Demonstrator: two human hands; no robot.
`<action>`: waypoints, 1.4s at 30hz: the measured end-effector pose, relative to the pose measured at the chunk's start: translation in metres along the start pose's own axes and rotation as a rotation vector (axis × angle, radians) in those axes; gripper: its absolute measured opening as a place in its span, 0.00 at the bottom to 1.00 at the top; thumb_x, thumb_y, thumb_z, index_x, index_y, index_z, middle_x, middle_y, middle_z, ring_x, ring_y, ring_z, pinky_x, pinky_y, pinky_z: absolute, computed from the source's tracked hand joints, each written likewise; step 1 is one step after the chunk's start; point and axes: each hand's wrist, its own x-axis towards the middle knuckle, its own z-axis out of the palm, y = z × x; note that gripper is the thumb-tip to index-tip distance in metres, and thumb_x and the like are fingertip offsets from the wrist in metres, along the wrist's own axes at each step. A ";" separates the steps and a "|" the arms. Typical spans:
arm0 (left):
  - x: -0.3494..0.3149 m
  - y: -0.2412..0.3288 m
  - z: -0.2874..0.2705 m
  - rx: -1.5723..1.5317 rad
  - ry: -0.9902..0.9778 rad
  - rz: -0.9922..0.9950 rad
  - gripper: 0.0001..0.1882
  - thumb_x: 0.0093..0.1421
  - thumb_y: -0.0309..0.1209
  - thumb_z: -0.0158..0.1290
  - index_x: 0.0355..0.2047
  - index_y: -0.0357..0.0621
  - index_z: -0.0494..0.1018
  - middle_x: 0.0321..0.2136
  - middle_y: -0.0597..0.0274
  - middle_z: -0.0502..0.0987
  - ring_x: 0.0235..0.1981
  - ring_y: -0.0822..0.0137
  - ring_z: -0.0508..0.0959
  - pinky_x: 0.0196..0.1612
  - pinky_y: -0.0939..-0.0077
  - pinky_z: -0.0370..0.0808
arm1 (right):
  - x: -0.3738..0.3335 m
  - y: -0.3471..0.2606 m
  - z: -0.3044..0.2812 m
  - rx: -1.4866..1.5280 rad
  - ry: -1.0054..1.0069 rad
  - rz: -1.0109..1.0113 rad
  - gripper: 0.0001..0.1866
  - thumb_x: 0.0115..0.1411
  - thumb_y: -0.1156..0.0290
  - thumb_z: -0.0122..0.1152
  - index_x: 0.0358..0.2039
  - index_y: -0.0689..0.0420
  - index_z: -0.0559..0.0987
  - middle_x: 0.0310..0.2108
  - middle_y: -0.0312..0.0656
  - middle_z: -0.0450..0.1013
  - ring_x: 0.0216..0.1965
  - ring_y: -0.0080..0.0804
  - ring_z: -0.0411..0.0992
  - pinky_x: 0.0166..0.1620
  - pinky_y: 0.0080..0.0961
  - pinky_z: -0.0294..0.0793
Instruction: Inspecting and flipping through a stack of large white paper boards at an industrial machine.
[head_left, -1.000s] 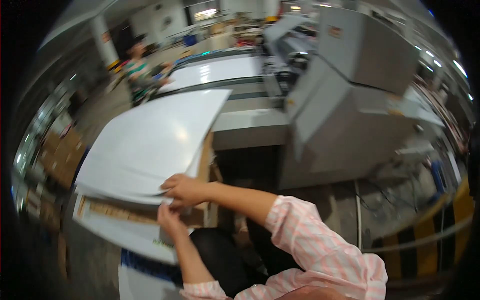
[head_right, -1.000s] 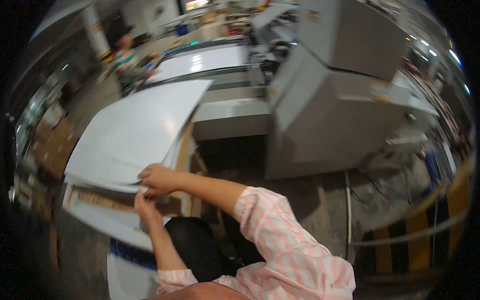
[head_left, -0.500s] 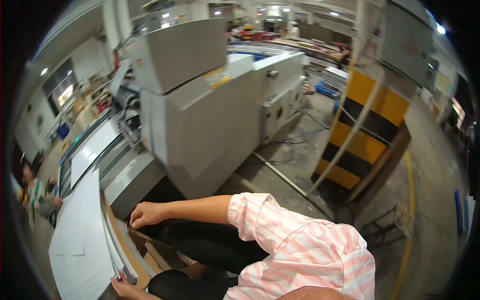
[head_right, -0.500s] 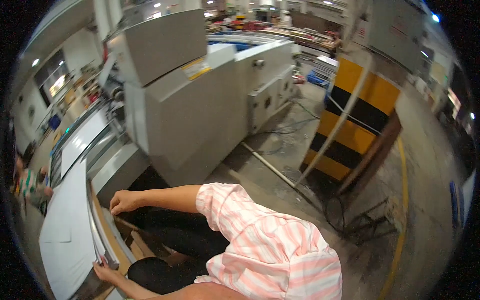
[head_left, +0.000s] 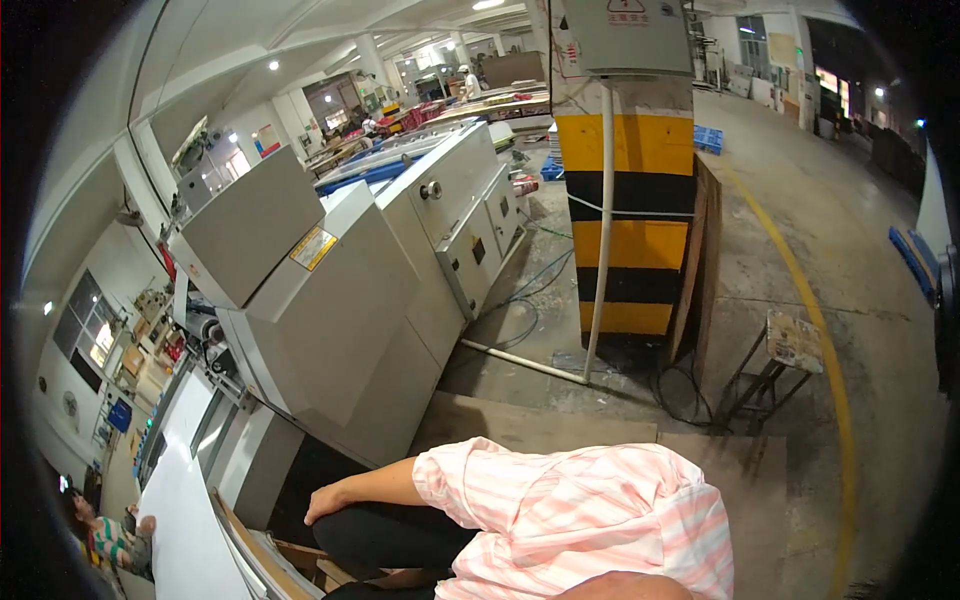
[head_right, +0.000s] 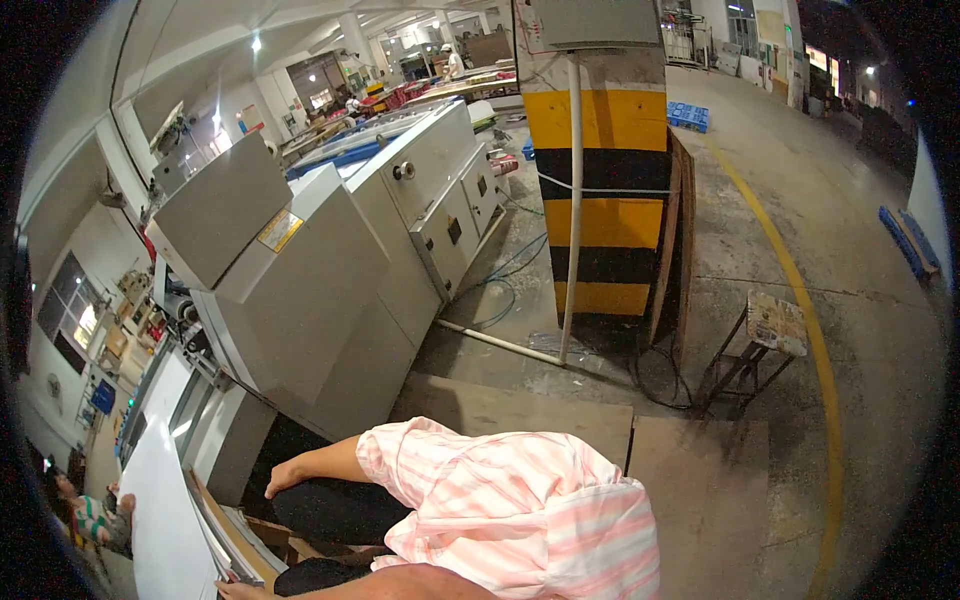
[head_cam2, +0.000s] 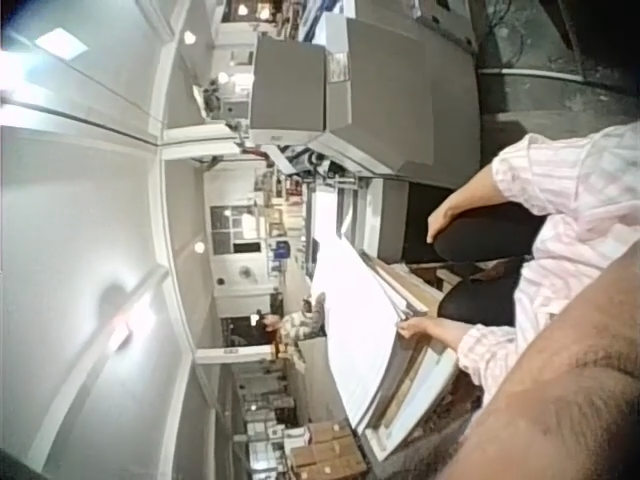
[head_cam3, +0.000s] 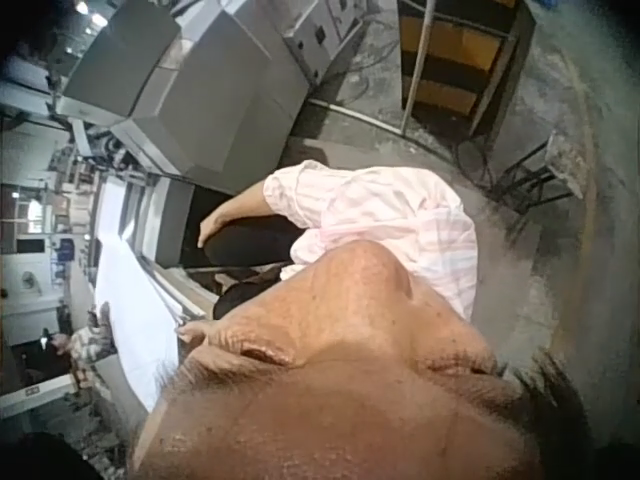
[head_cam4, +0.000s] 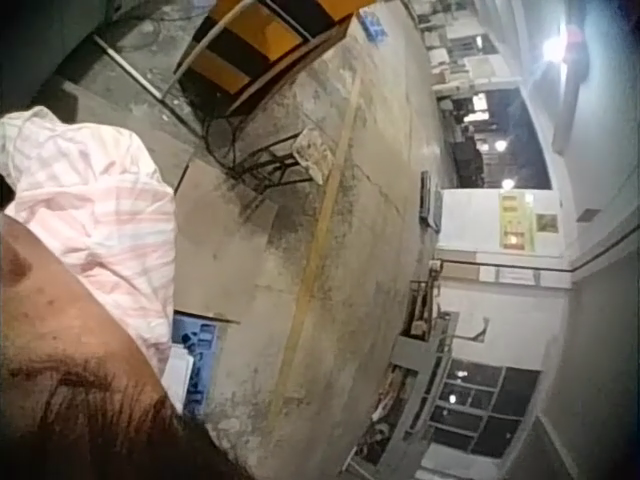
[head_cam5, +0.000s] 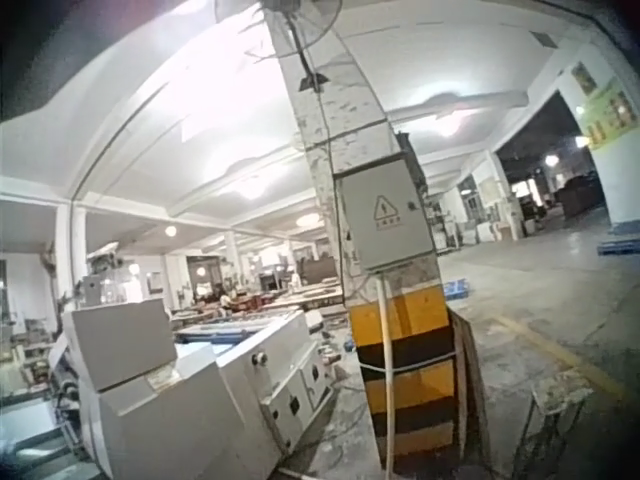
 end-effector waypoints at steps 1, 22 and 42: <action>0.002 0.005 0.001 -0.012 0.006 0.013 0.19 0.60 0.34 0.42 0.18 0.30 0.68 0.15 0.49 0.68 0.17 0.60 0.62 0.24 0.63 0.64 | -0.001 -0.004 -0.001 -0.052 0.023 -0.018 0.27 0.52 0.47 0.56 0.37 0.62 0.78 0.38 0.47 0.72 0.39 0.42 0.69 0.40 0.39 0.65; -0.005 0.011 0.024 -0.107 0.074 0.178 0.16 0.56 0.29 0.42 0.15 0.31 0.65 0.12 0.55 0.64 0.15 0.63 0.59 0.20 0.65 0.61 | -0.049 -0.050 -0.016 -0.189 0.183 -0.181 0.26 0.49 0.47 0.55 0.34 0.60 0.79 0.38 0.49 0.74 0.42 0.43 0.71 0.44 0.33 0.68; 0.014 -0.034 0.003 -0.160 -0.055 -0.286 0.21 0.60 0.35 0.44 0.42 0.23 0.66 0.33 0.43 0.73 0.31 0.55 0.76 0.35 0.72 0.76 | -0.049 -0.051 -0.010 -0.103 0.156 -0.246 0.23 0.47 0.49 0.57 0.32 0.56 0.81 0.32 0.45 0.76 0.37 0.41 0.73 0.42 0.31 0.70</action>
